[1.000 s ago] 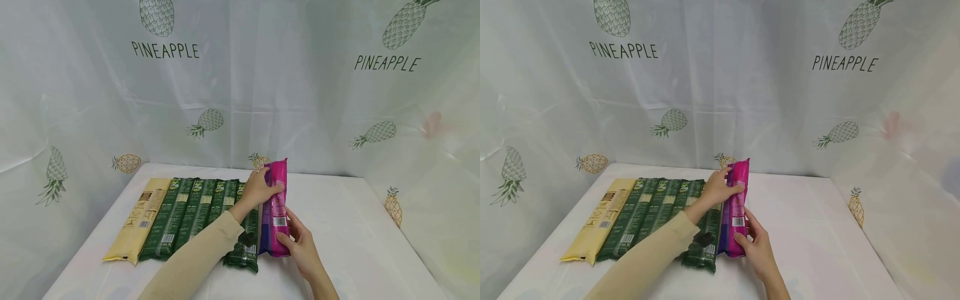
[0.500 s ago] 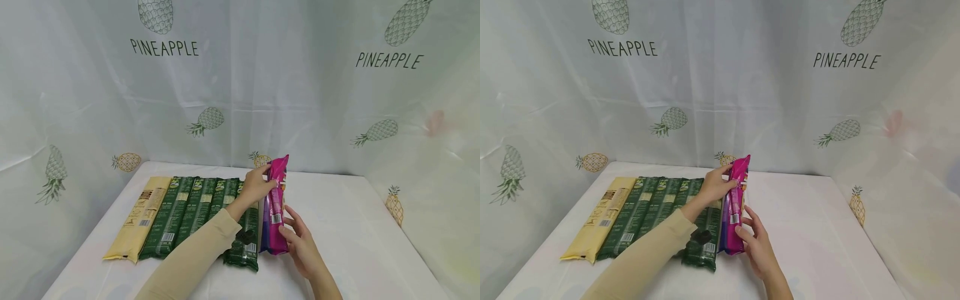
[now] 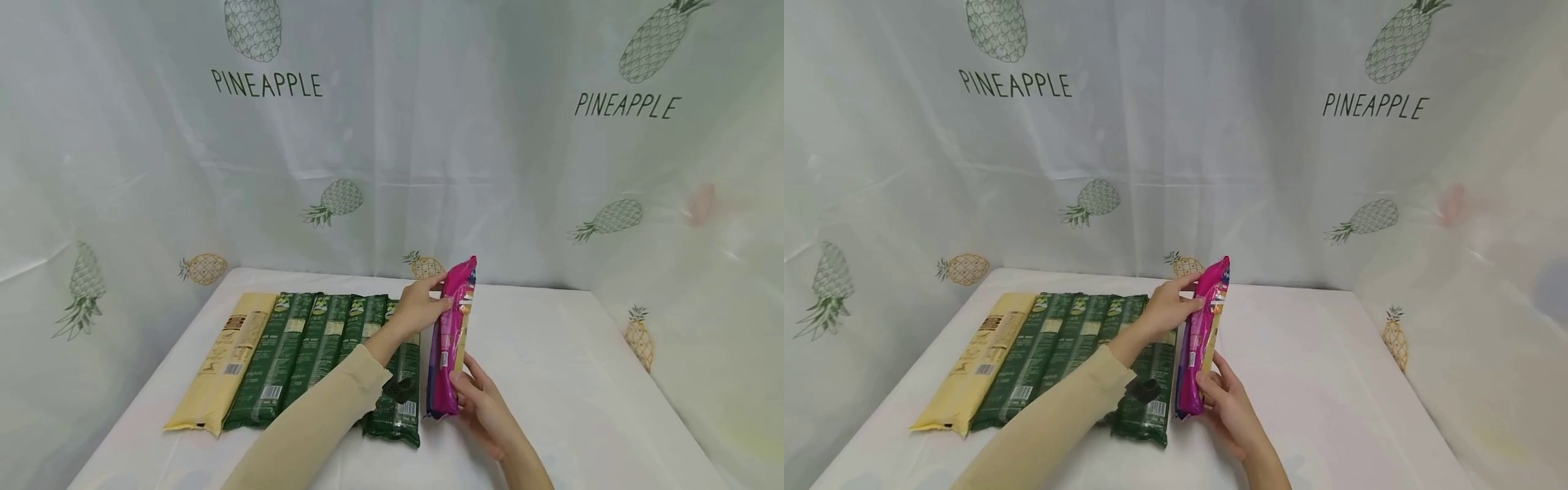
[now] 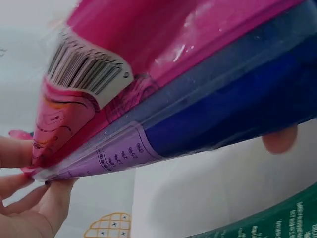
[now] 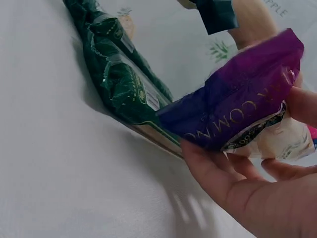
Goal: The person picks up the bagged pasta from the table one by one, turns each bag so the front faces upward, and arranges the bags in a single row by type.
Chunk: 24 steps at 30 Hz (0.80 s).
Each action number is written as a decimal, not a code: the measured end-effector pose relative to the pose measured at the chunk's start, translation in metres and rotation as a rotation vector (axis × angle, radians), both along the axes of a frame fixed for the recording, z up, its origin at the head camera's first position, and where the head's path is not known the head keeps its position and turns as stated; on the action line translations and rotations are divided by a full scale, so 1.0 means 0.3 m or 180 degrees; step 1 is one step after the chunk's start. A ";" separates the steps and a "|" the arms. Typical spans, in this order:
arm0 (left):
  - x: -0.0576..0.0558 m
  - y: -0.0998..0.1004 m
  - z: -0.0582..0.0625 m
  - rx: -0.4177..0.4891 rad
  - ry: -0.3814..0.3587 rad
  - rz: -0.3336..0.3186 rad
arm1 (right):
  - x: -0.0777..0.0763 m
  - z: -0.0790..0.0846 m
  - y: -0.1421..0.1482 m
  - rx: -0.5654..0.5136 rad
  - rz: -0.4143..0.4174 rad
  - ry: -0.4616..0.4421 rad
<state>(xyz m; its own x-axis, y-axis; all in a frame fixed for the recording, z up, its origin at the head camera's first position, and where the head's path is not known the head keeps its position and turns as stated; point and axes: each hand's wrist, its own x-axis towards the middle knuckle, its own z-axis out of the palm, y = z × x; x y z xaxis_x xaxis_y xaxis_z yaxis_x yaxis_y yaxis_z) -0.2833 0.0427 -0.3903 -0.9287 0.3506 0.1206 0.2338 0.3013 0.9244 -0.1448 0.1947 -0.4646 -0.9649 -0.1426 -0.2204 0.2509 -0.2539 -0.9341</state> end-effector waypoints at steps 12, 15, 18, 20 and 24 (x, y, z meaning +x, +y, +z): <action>0.012 0.004 -0.005 -0.0083 0.0143 0.0039 | -0.008 -0.013 -0.021 0.0622 -0.0503 0.0243; 0.015 0.004 -0.007 -0.0117 0.0223 0.0145 | -0.008 -0.013 -0.026 0.0795 -0.0573 0.0355; 0.018 0.005 -0.011 -0.0100 0.0233 0.0157 | -0.006 -0.013 -0.029 0.0977 -0.0664 0.0441; 0.018 0.007 -0.014 -0.0051 0.0221 0.0153 | -0.004 -0.012 -0.029 0.1084 -0.0727 0.0488; 0.017 0.012 -0.011 0.0045 0.0222 0.0187 | -0.004 -0.003 -0.026 0.1326 -0.0835 0.0584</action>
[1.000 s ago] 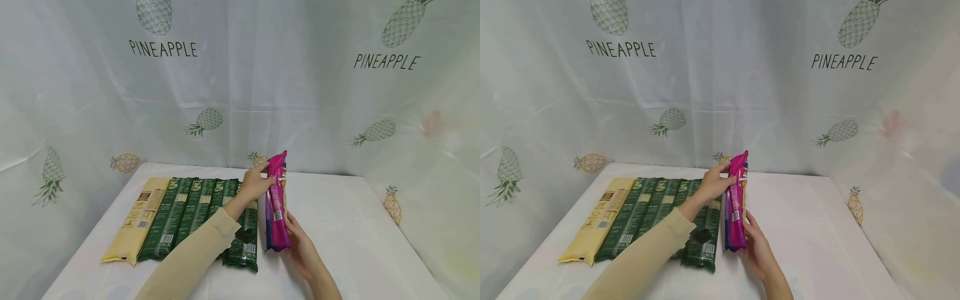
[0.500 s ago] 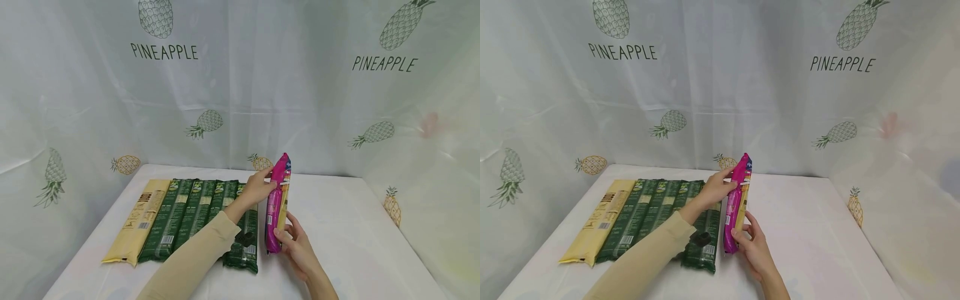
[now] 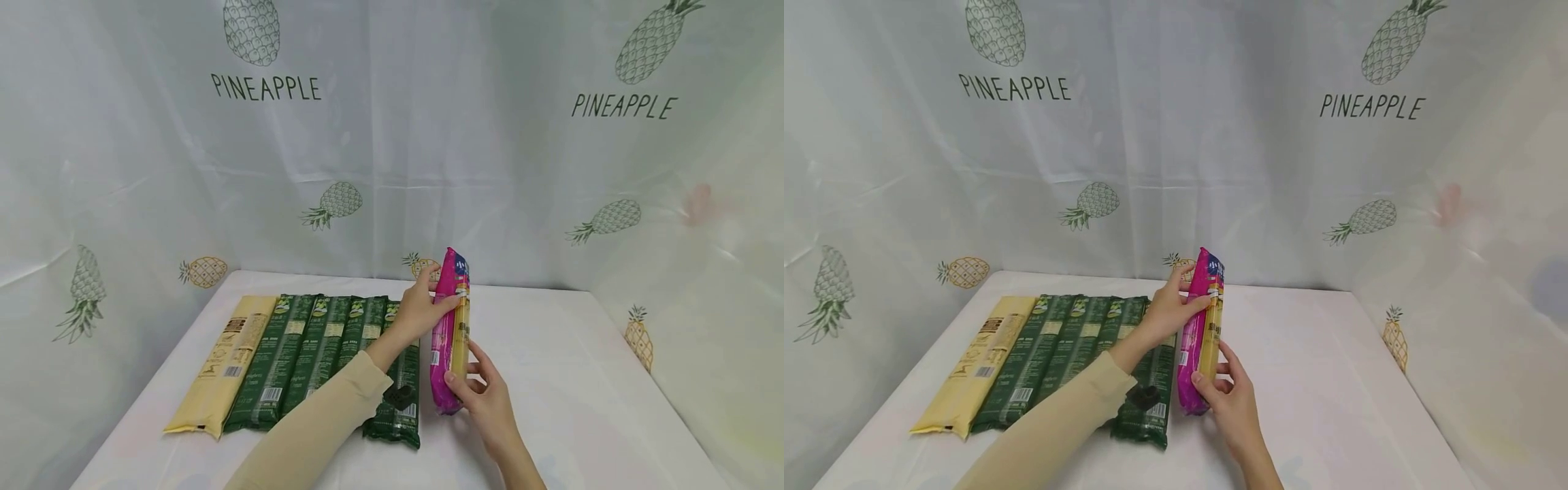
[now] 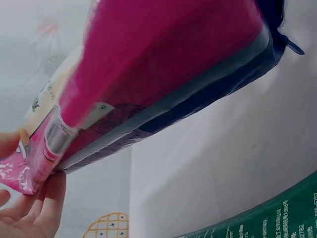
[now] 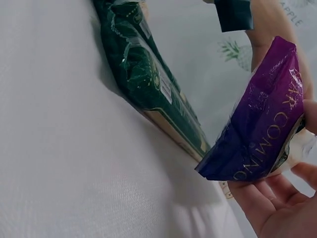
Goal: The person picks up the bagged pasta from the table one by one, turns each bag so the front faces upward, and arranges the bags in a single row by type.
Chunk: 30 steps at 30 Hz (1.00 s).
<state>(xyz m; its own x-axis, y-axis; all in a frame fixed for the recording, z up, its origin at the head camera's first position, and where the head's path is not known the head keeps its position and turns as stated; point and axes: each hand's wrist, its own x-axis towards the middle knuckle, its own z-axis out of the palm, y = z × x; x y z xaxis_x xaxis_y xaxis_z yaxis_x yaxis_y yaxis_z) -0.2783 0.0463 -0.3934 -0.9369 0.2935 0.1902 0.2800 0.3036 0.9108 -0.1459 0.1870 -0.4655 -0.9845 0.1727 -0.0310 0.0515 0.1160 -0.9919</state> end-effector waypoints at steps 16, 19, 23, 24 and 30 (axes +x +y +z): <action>-0.005 0.010 -0.030 -0.0200 0.0059 0.0094 | -0.001 -0.016 0.001 0.1066 -0.0255 0.0414; -0.010 0.011 -0.032 -0.0163 0.0078 0.0136 | -0.001 -0.016 0.002 0.1177 -0.0314 0.0468; -0.011 0.009 -0.032 -0.0036 0.0032 0.0199 | -0.003 -0.012 0.000 0.1121 -0.0315 0.0413; -0.010 0.008 -0.031 -0.0001 0.0004 0.0207 | -0.002 -0.010 -0.001 0.1087 -0.0297 0.0369; -0.016 0.003 -0.021 0.0207 -0.0158 0.0212 | 0.000 -0.001 0.007 0.0528 0.0030 0.0018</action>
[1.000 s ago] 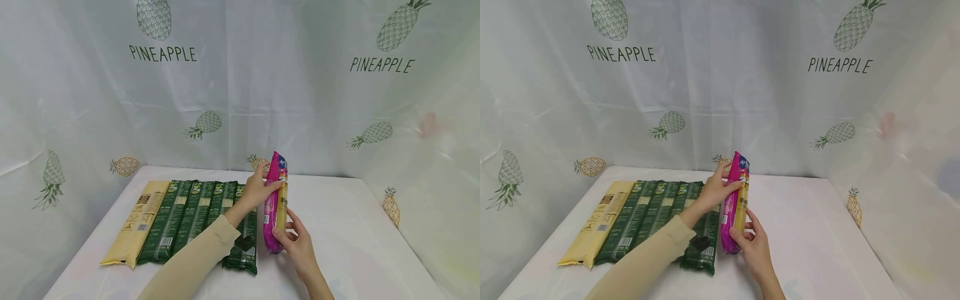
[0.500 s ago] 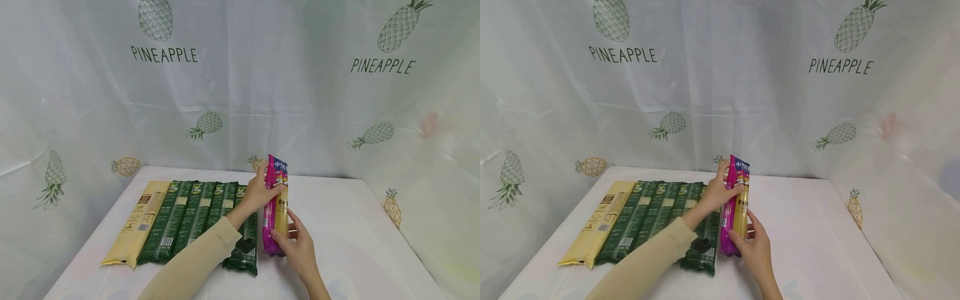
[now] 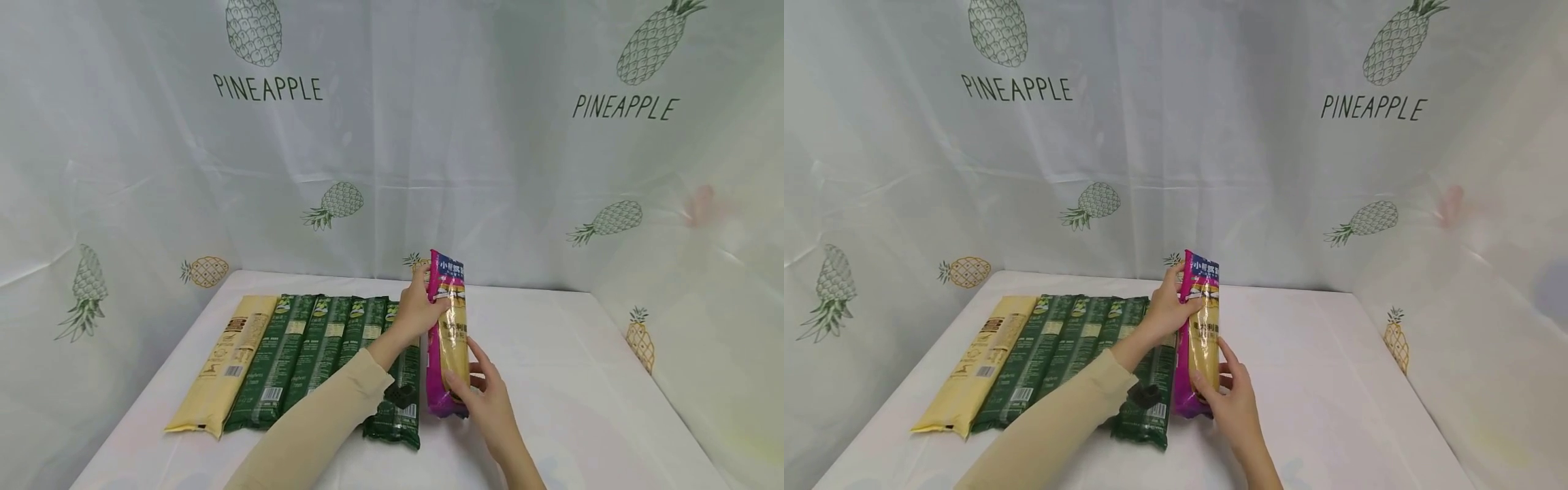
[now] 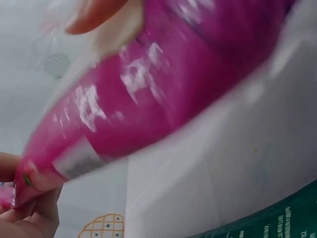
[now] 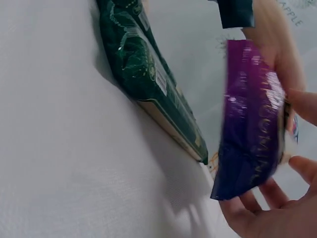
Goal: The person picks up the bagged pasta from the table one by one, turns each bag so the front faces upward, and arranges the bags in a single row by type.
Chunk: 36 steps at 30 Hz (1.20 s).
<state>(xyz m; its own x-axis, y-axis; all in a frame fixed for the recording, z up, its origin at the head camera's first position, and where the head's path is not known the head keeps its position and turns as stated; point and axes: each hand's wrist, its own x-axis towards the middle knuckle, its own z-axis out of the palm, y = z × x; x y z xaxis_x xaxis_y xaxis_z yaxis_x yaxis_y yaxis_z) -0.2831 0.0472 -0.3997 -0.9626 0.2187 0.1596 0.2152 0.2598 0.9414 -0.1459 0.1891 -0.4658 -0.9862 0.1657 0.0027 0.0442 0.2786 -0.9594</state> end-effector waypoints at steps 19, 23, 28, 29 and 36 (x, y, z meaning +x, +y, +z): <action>-0.031 -0.017 -0.003 0.0133 -0.0121 0.0038 | -0.005 -0.004 0.024 -0.0968 0.0350 -0.0082; -0.032 -0.018 -0.003 0.0172 -0.0048 -0.0026 | -0.006 -0.005 0.015 -0.0931 0.0287 0.0040; -0.027 -0.015 0.002 0.0236 -0.0039 -0.0141 | -0.003 -0.007 0.009 -0.0722 0.0153 0.0197; -0.024 -0.015 0.005 0.0205 -0.0049 -0.0132 | -0.002 -0.007 0.009 -0.0690 0.0128 0.0220; -0.012 -0.022 0.009 -0.0005 -0.0027 0.0032 | 0.003 -0.006 0.003 -0.0540 0.0052 0.0279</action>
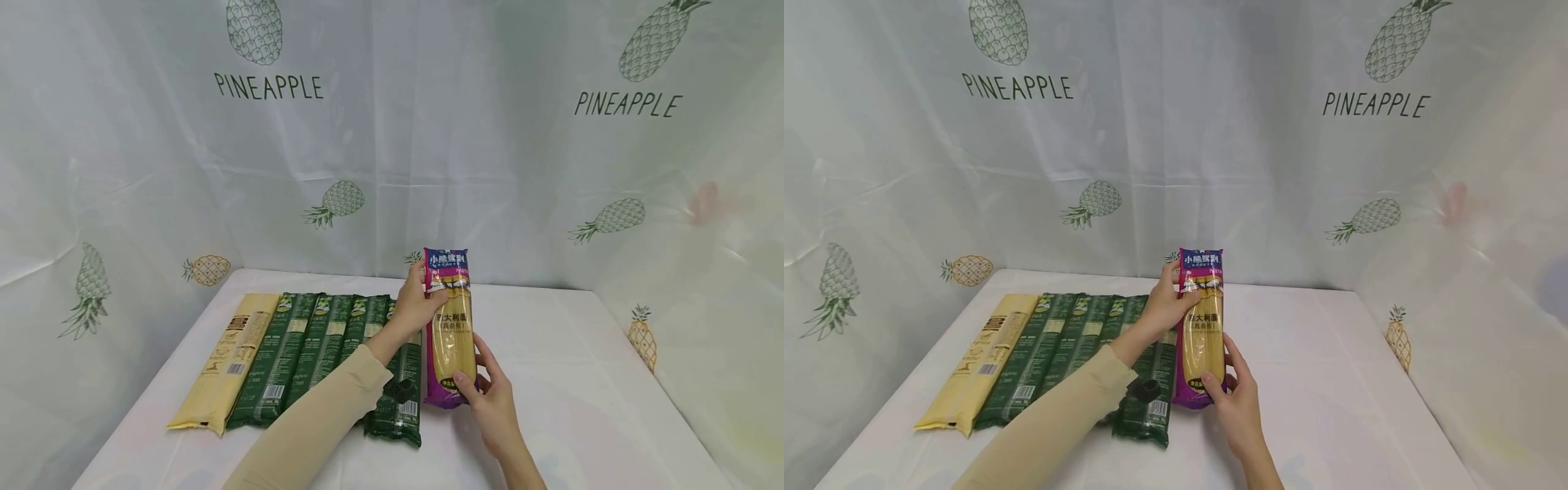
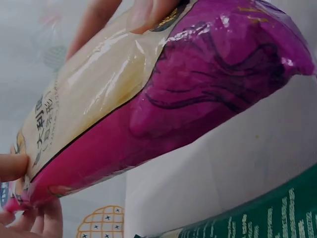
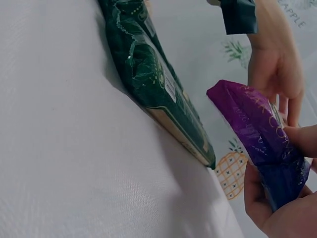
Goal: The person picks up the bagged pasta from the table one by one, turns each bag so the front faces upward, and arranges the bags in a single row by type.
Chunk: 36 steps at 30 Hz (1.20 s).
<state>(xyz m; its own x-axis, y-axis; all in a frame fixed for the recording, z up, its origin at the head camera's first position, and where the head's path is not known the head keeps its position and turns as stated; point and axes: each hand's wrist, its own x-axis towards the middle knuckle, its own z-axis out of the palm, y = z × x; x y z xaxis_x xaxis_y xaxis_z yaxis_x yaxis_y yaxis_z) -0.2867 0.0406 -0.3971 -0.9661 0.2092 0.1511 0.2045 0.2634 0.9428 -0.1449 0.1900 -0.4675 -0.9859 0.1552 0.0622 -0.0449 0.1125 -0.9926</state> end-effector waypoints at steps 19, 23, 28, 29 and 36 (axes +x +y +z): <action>-0.021 0.004 -0.001 0.0026 0.0118 0.0271 | -0.005 0.011 0.013 0.0161 -0.0006 -0.0141; -0.026 -0.001 0.017 0.0051 0.0116 0.0271 | -0.005 0.022 0.024 -0.0090 0.0031 -0.0400; -0.024 -0.010 0.024 0.0153 -0.0076 0.0288 | -0.010 0.021 0.031 -0.0350 0.0091 -0.0480; -0.024 -0.012 0.023 0.0162 -0.0102 0.0294 | -0.011 0.019 0.031 -0.0328 0.0105 -0.0468; -0.029 -0.030 0.006 0.0298 -0.0248 0.0202 | -0.014 0.013 0.028 -0.0137 0.0096 -0.0406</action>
